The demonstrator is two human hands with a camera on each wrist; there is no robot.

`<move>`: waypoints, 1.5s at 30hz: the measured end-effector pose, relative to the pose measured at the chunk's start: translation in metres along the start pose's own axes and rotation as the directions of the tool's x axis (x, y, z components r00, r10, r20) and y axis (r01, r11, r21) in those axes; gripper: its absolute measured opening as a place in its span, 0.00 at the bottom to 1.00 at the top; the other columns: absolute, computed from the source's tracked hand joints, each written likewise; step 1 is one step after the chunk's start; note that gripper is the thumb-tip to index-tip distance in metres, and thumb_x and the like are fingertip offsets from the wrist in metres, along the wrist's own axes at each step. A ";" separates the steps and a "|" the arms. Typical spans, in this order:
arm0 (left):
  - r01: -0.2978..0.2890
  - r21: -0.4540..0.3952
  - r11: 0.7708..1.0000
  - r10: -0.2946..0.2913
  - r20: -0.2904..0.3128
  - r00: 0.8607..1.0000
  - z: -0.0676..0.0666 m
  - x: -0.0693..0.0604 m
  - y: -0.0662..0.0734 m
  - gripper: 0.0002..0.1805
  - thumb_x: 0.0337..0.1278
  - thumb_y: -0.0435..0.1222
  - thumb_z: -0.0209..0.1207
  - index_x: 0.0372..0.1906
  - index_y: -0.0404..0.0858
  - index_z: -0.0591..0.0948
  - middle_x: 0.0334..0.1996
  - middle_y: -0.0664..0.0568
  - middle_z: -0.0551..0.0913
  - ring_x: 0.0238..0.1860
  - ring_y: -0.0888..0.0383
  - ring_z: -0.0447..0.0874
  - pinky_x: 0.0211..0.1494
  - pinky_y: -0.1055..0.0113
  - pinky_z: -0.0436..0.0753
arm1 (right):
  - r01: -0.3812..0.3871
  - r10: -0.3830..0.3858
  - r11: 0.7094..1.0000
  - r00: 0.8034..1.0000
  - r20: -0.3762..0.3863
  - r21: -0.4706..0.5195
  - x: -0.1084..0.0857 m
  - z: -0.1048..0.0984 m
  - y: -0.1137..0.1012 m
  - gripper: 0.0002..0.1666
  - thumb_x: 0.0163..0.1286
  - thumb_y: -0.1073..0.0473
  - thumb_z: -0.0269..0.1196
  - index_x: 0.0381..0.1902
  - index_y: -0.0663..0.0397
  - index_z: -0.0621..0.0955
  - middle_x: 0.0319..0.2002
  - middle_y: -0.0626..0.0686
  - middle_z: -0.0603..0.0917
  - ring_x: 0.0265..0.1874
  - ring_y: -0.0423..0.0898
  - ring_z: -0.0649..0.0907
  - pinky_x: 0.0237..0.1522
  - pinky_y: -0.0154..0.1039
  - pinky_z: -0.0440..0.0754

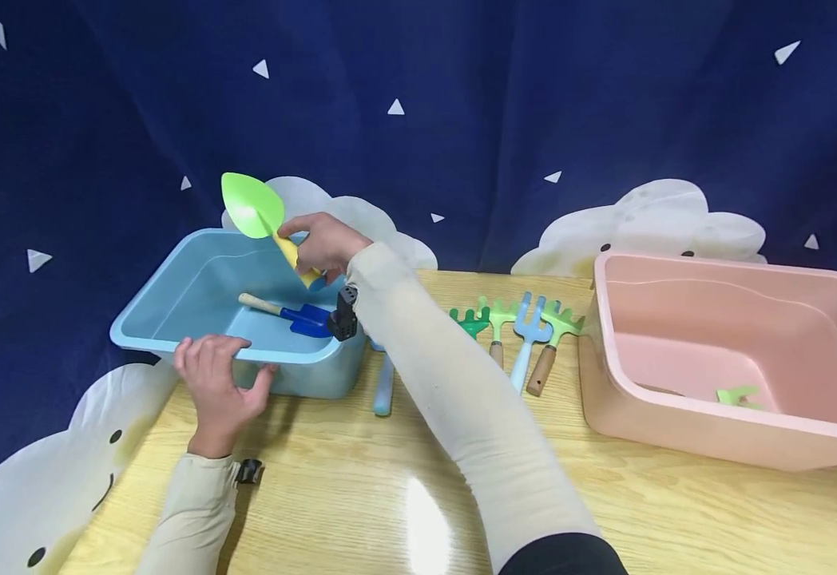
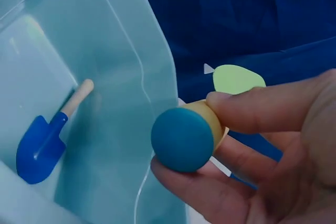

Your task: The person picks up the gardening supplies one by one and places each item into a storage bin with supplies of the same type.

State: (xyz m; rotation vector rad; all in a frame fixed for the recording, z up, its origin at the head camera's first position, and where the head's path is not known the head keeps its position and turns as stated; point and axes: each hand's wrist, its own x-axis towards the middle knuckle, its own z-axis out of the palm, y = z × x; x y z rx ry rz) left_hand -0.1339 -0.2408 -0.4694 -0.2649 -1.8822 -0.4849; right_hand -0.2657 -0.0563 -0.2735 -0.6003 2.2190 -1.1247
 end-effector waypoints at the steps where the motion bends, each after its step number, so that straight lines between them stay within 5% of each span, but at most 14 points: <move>1: -0.002 0.003 1.000 0.003 -0.003 1.000 0.001 -0.001 0.001 0.24 0.50 0.53 0.61 0.37 0.33 0.80 0.33 0.42 0.79 0.44 0.41 0.72 0.70 0.49 0.56 | 0.003 -0.003 1.000 1.000 -0.005 0.006 0.002 0.002 0.001 0.39 0.66 0.71 0.61 0.71 0.39 0.70 0.59 0.56 0.79 0.48 0.51 0.84 0.42 0.48 0.86; 8: -0.011 0.016 1.000 0.011 0.003 1.000 0.001 -0.005 0.009 0.25 0.54 0.54 0.60 0.37 0.33 0.79 0.33 0.42 0.79 0.43 0.42 0.72 0.63 0.40 0.59 | -0.005 0.005 1.000 1.000 0.002 0.021 0.015 0.014 0.004 0.40 0.65 0.72 0.61 0.72 0.40 0.69 0.62 0.56 0.77 0.49 0.50 0.82 0.41 0.48 0.86; 21: -0.010 0.015 1.000 0.009 0.055 0.998 0.007 -0.002 0.023 0.22 0.44 0.48 0.63 0.37 0.34 0.79 0.33 0.43 0.79 0.44 0.42 0.72 0.62 0.39 0.58 | -0.060 0.061 0.997 0.998 0.026 -0.039 0.023 0.021 0.022 0.37 0.67 0.70 0.60 0.71 0.39 0.70 0.60 0.56 0.78 0.46 0.49 0.83 0.35 0.40 0.86; 33: -0.019 0.007 1.000 0.019 0.060 0.998 0.009 -0.002 0.028 0.23 0.48 0.50 0.63 0.38 0.34 0.79 0.34 0.43 0.79 0.45 0.43 0.72 0.63 0.41 0.58 | -0.095 0.102 0.984 0.994 0.037 -0.154 0.024 0.025 0.033 0.34 0.70 0.68 0.59 0.71 0.39 0.70 0.58 0.58 0.78 0.42 0.48 0.81 0.51 0.51 0.86; 45: -0.032 0.011 0.999 0.031 0.057 0.998 0.009 -0.001 0.029 0.22 0.47 0.49 0.63 0.37 0.33 0.79 0.34 0.43 0.79 0.45 0.43 0.72 0.65 0.43 0.57 | -0.081 0.089 0.981 0.995 0.037 -0.174 0.022 0.023 0.037 0.35 0.69 0.68 0.59 0.71 0.39 0.71 0.57 0.58 0.79 0.41 0.47 0.81 0.45 0.48 0.87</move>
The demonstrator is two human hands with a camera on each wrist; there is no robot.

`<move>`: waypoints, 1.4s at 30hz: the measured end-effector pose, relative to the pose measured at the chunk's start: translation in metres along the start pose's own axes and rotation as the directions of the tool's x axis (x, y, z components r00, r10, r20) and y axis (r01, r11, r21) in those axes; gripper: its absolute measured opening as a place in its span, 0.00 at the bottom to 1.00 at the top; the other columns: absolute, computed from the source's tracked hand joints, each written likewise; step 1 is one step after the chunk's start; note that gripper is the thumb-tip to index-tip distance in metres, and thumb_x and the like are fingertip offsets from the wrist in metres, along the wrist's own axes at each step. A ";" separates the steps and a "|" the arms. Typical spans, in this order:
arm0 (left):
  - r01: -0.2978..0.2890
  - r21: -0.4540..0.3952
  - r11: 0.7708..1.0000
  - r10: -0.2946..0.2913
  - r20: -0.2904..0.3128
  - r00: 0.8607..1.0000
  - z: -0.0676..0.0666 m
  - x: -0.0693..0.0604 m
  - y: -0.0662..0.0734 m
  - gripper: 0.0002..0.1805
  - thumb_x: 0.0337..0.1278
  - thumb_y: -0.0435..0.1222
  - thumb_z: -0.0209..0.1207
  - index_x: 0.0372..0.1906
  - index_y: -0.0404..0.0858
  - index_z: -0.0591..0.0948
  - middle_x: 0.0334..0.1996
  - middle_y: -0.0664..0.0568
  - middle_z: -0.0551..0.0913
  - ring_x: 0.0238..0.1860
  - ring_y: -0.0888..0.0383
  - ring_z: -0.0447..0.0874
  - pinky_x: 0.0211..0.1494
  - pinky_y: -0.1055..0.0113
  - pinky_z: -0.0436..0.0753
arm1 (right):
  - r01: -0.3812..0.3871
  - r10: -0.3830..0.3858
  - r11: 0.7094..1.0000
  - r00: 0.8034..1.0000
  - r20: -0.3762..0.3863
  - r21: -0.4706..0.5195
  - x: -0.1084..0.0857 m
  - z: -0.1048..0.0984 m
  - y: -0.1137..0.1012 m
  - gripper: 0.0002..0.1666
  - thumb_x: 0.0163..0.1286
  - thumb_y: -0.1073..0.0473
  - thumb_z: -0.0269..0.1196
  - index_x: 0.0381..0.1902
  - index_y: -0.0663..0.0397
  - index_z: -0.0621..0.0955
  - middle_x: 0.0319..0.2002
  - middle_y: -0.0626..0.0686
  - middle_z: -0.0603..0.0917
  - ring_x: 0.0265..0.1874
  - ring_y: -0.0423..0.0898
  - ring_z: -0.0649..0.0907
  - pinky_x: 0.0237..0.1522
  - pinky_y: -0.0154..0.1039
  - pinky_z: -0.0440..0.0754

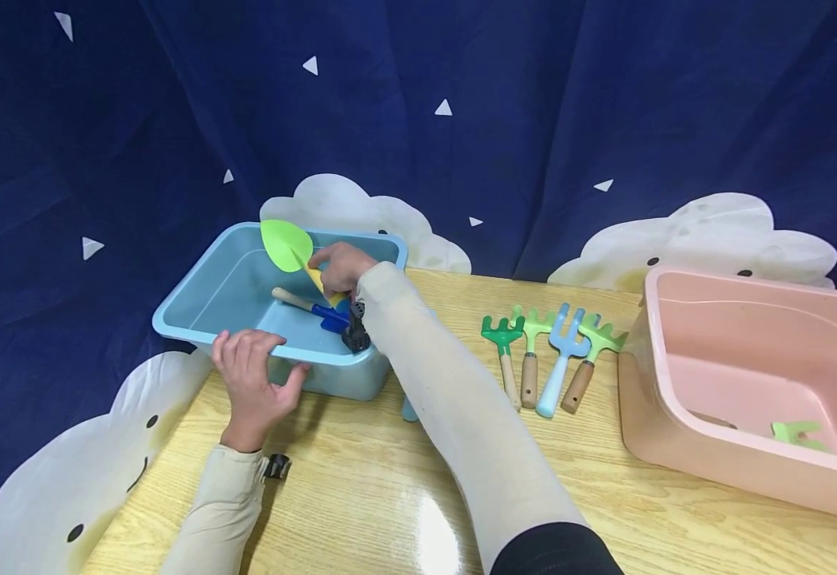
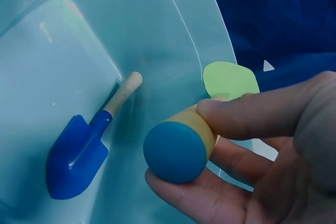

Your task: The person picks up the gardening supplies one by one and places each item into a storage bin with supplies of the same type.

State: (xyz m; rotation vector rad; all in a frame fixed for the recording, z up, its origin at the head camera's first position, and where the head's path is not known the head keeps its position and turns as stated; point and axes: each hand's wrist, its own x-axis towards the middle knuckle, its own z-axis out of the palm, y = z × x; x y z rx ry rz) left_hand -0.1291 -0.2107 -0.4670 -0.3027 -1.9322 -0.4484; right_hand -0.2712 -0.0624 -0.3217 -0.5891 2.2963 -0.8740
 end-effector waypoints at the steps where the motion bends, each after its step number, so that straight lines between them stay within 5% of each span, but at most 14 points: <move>1: 0.000 0.000 1.000 0.000 0.001 1.000 0.000 0.000 0.000 0.22 0.48 0.49 0.63 0.37 0.33 0.79 0.34 0.43 0.79 0.45 0.43 0.72 0.66 0.44 0.57 | 0.002 -0.002 1.000 1.000 -0.001 -0.002 0.000 0.000 0.000 0.35 0.69 0.68 0.59 0.71 0.39 0.71 0.56 0.58 0.79 0.41 0.47 0.81 0.45 0.48 0.87; 15: 0.003 -0.008 1.000 -0.003 -0.005 1.000 0.001 0.004 0.001 0.22 0.47 0.49 0.62 0.37 0.33 0.79 0.33 0.43 0.78 0.44 0.43 0.71 0.64 0.42 0.57 | 0.046 -0.045 0.998 0.999 0.019 -0.049 -0.005 -0.011 0.002 0.36 0.68 0.68 0.60 0.72 0.38 0.70 0.60 0.55 0.80 0.41 0.45 0.83 0.27 0.34 0.83; 23: 0.002 -0.015 1.000 -0.002 -0.007 1.000 0.002 0.005 0.002 0.23 0.49 0.51 0.62 0.37 0.33 0.79 0.33 0.43 0.78 0.44 0.43 0.72 0.64 0.41 0.58 | 0.061 -0.060 0.997 0.998 0.030 -0.046 -0.009 -0.018 0.000 0.36 0.68 0.69 0.59 0.71 0.39 0.71 0.64 0.54 0.78 0.44 0.45 0.82 0.42 0.46 0.86; 25: 0.001 -0.020 1.000 -0.002 -0.008 1.000 0.002 0.005 0.003 0.23 0.50 0.51 0.62 0.37 0.33 0.79 0.34 0.43 0.79 0.44 0.43 0.72 0.63 0.40 0.58 | 0.060 -0.060 0.997 0.998 -0.004 -0.037 -0.007 -0.019 0.001 0.36 0.67 0.70 0.57 0.71 0.40 0.71 0.65 0.54 0.78 0.37 0.43 0.79 0.33 0.40 0.83; 27: 0.000 -0.025 1.000 0.000 -0.005 1.000 0.003 0.005 0.003 0.23 0.51 0.51 0.62 0.37 0.34 0.79 0.34 0.43 0.79 0.45 0.43 0.72 0.62 0.39 0.58 | 0.062 -0.063 0.998 0.996 -0.057 -0.023 -0.006 -0.019 0.002 0.36 0.66 0.72 0.56 0.70 0.42 0.72 0.67 0.56 0.76 0.42 0.44 0.81 0.32 0.36 0.78; 32: 0.000 -0.029 1.000 0.000 0.001 1.000 0.003 0.005 0.003 0.25 0.55 0.54 0.61 0.38 0.33 0.79 0.35 0.43 0.79 0.45 0.43 0.72 0.62 0.39 0.58 | 0.107 -0.105 0.994 0.980 -0.172 0.002 -0.009 -0.021 0.002 0.34 0.63 0.73 0.55 0.67 0.47 0.75 0.68 0.58 0.75 0.65 0.52 0.77 0.51 0.38 0.78; 36: 0.012 -0.018 1.000 -0.012 0.003 1.000 0.002 0.004 0.002 0.24 0.54 0.54 0.60 0.37 0.34 0.79 0.34 0.43 0.79 0.45 0.43 0.72 0.66 0.44 0.57 | 0.154 -0.153 0.988 0.964 -0.219 -0.011 -0.015 -0.024 0.006 0.29 0.65 0.71 0.57 0.64 0.49 0.77 0.64 0.57 0.79 0.65 0.53 0.77 0.62 0.44 0.79; 42: 0.030 -0.019 0.999 -0.030 0.022 0.999 0.001 0.000 0.002 0.22 0.46 0.49 0.63 0.37 0.33 0.79 0.34 0.43 0.79 0.44 0.43 0.71 0.68 0.45 0.56 | 0.207 -0.212 0.977 0.929 -0.303 -0.051 -0.042 -0.034 0.024 0.23 0.69 0.67 0.57 0.61 0.51 0.79 0.61 0.58 0.81 0.61 0.53 0.80 0.57 0.44 0.81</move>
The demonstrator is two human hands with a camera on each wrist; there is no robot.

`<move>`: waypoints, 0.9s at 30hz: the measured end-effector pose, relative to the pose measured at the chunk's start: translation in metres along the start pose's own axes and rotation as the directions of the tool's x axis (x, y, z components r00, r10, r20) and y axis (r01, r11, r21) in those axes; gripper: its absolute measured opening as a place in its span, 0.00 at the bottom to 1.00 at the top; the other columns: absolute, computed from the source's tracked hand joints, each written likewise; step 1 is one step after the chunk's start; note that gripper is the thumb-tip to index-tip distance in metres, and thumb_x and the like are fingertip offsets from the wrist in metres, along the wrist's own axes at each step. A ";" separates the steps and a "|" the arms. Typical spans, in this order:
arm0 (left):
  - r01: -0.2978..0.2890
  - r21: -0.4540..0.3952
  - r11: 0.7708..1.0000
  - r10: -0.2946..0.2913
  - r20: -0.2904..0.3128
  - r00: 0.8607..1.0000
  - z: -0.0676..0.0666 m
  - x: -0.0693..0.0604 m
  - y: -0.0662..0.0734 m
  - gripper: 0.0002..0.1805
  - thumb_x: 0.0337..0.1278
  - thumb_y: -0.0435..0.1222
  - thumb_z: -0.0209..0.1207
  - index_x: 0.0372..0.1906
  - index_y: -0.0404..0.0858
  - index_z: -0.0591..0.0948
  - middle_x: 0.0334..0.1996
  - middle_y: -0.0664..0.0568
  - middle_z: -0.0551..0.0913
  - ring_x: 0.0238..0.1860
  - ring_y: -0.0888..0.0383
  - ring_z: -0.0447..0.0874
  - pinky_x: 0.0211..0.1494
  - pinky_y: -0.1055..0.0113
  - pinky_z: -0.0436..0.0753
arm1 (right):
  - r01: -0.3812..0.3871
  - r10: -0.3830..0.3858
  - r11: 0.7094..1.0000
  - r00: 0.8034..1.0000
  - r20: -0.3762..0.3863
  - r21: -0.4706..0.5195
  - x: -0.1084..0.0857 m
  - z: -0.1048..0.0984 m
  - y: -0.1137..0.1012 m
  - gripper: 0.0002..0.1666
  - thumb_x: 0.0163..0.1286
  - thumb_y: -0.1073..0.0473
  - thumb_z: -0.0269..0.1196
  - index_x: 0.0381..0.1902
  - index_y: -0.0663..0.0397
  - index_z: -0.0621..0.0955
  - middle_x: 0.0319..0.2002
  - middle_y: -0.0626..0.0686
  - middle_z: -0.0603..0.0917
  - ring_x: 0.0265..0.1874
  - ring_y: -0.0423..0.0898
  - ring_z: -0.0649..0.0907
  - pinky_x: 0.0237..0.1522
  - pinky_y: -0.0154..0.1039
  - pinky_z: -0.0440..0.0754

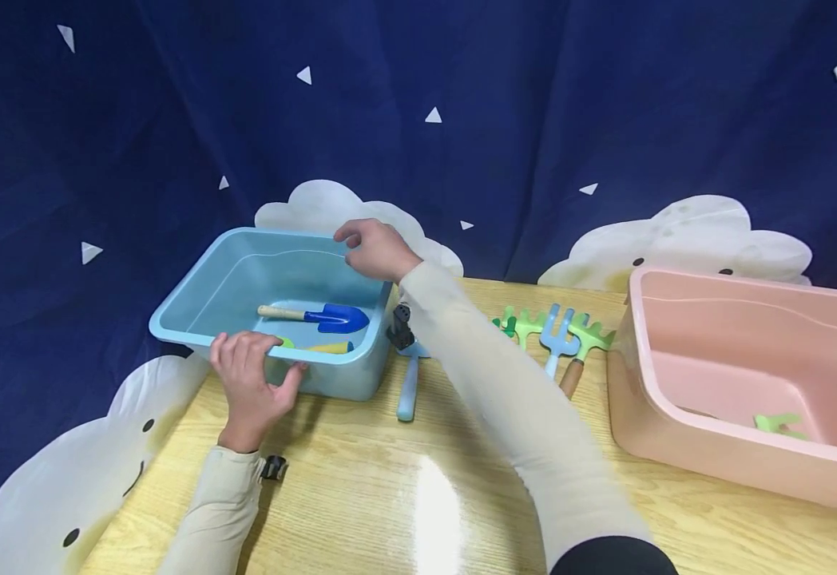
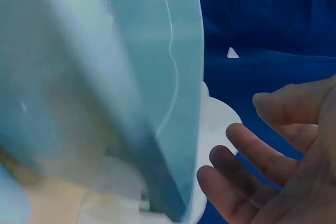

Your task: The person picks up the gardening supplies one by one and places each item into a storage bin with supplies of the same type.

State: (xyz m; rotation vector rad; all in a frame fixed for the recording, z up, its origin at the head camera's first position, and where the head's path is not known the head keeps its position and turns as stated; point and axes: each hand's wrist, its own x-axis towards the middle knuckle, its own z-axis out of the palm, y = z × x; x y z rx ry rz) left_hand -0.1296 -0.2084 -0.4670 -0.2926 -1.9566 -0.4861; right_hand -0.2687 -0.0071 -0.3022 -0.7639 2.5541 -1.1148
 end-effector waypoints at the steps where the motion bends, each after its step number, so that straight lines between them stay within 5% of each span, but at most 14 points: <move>1: 0.004 -0.002 1.000 -0.004 0.002 1.000 0.000 0.000 0.000 0.22 0.46 0.49 0.63 0.37 0.33 0.79 0.34 0.43 0.79 0.45 0.43 0.71 0.68 0.45 0.56 | 0.005 -0.005 1.000 1.000 -0.008 -0.004 -0.006 -0.004 0.003 0.23 0.69 0.66 0.57 0.61 0.51 0.79 0.60 0.58 0.81 0.60 0.53 0.81 0.57 0.45 0.81; 12: 0.017 -0.028 0.999 -0.017 -0.002 1.000 -0.001 0.000 0.004 0.22 0.46 0.47 0.63 0.39 0.32 0.79 0.34 0.42 0.79 0.45 0.42 0.70 0.66 0.40 0.56 | 0.010 -0.011 0.998 1.000 -0.006 -0.057 -0.068 -0.023 0.035 0.22 0.71 0.62 0.57 0.63 0.52 0.77 0.62 0.58 0.80 0.54 0.55 0.84 0.55 0.49 0.82; 27: 0.014 -0.038 0.999 -0.015 -0.015 1.000 -0.001 0.000 0.001 0.22 0.45 0.47 0.63 0.39 0.33 0.79 0.35 0.42 0.79 0.45 0.43 0.70 0.68 0.42 0.54 | -0.076 0.076 0.997 0.997 0.008 -0.014 -0.110 0.000 0.065 0.22 0.72 0.59 0.58 0.63 0.53 0.76 0.61 0.61 0.80 0.50 0.55 0.85 0.49 0.47 0.83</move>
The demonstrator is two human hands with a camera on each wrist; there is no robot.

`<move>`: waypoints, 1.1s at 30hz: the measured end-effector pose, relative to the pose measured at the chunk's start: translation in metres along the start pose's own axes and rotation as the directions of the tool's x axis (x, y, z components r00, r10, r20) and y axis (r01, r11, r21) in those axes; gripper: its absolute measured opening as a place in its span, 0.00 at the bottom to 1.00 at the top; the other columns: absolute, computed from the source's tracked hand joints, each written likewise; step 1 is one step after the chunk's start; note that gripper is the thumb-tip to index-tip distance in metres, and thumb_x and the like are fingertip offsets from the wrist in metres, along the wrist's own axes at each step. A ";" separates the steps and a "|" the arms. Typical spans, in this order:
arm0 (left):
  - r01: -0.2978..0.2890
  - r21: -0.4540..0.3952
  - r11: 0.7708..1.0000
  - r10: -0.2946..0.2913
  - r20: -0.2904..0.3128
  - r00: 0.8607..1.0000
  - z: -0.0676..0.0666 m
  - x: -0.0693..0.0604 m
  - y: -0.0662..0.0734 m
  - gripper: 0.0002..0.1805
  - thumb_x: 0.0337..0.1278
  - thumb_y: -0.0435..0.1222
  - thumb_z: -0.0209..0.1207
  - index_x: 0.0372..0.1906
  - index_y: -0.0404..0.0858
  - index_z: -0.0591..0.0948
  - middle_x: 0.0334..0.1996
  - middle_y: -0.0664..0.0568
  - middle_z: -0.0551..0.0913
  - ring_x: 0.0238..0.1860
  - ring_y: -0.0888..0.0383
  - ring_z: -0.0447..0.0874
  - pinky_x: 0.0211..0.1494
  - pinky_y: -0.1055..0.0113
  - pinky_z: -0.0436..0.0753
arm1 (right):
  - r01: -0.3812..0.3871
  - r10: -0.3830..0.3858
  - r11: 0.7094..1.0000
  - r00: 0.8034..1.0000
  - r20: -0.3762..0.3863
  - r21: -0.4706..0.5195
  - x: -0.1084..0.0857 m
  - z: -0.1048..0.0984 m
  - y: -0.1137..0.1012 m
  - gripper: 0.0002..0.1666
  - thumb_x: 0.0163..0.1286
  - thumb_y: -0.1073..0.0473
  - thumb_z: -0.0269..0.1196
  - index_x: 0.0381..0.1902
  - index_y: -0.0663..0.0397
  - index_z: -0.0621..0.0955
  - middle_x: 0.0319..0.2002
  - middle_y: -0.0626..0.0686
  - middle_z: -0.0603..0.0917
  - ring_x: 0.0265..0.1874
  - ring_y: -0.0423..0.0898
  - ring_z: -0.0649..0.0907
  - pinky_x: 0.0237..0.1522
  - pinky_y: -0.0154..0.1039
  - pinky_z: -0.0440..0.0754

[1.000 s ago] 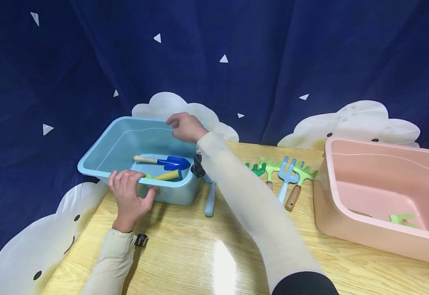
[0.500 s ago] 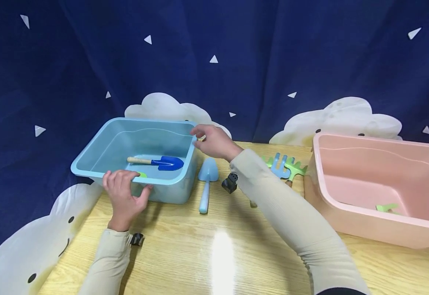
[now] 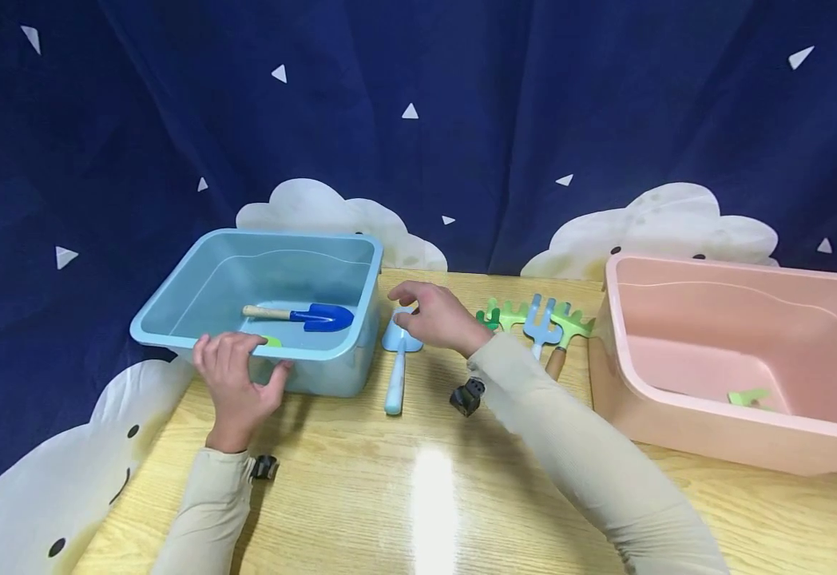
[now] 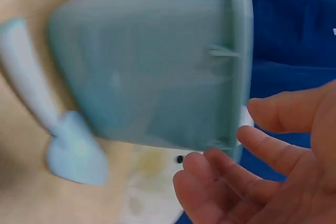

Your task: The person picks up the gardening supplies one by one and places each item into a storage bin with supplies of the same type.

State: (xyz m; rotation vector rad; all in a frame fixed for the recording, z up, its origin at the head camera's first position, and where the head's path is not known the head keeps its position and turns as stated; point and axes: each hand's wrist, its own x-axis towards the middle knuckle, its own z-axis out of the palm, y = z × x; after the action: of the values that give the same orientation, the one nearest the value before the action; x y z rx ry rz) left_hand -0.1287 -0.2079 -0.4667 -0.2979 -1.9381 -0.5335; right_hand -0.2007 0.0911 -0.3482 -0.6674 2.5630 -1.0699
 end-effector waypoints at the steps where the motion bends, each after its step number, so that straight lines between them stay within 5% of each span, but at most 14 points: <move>1: -0.002 -0.002 1.000 0.002 -0.004 1.000 0.001 0.000 0.000 0.22 0.45 0.47 0.63 0.39 0.33 0.79 0.35 0.41 0.79 0.45 0.43 0.70 0.68 0.41 0.55 | -0.013 0.013 1.000 1.000 0.008 0.004 -0.003 0.004 0.005 0.22 0.73 0.59 0.58 0.63 0.52 0.76 0.61 0.61 0.80 0.49 0.55 0.85 0.49 0.46 0.83; 25: -0.012 0.002 1.000 0.012 -0.018 1.000 0.001 0.001 0.000 0.22 0.47 0.48 0.62 0.39 0.32 0.79 0.35 0.41 0.79 0.45 0.43 0.70 0.73 0.51 0.51 | -0.133 0.132 0.986 0.991 0.019 0.100 -0.022 0.052 0.056 0.23 0.71 0.58 0.59 0.63 0.56 0.76 0.54 0.61 0.82 0.44 0.50 0.84 0.41 0.40 0.81; 33: -0.008 -0.001 1.000 0.008 -0.016 1.000 0.002 0.001 0.001 0.22 0.48 0.49 0.62 0.38 0.33 0.79 0.34 0.42 0.79 0.45 0.43 0.70 0.72 0.50 0.52 | -0.181 0.178 0.977 0.983 0.043 0.116 -0.019 0.065 0.066 0.24 0.71 0.59 0.59 0.63 0.60 0.75 0.45 0.58 0.83 0.31 0.44 0.79 0.33 0.36 0.75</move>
State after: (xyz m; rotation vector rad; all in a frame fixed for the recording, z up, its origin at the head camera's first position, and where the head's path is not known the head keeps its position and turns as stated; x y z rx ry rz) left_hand -0.1304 -0.2064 -0.4662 -0.3016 -1.9207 -0.5301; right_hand -0.1772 0.1029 -0.4396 -0.4109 2.4541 -1.1300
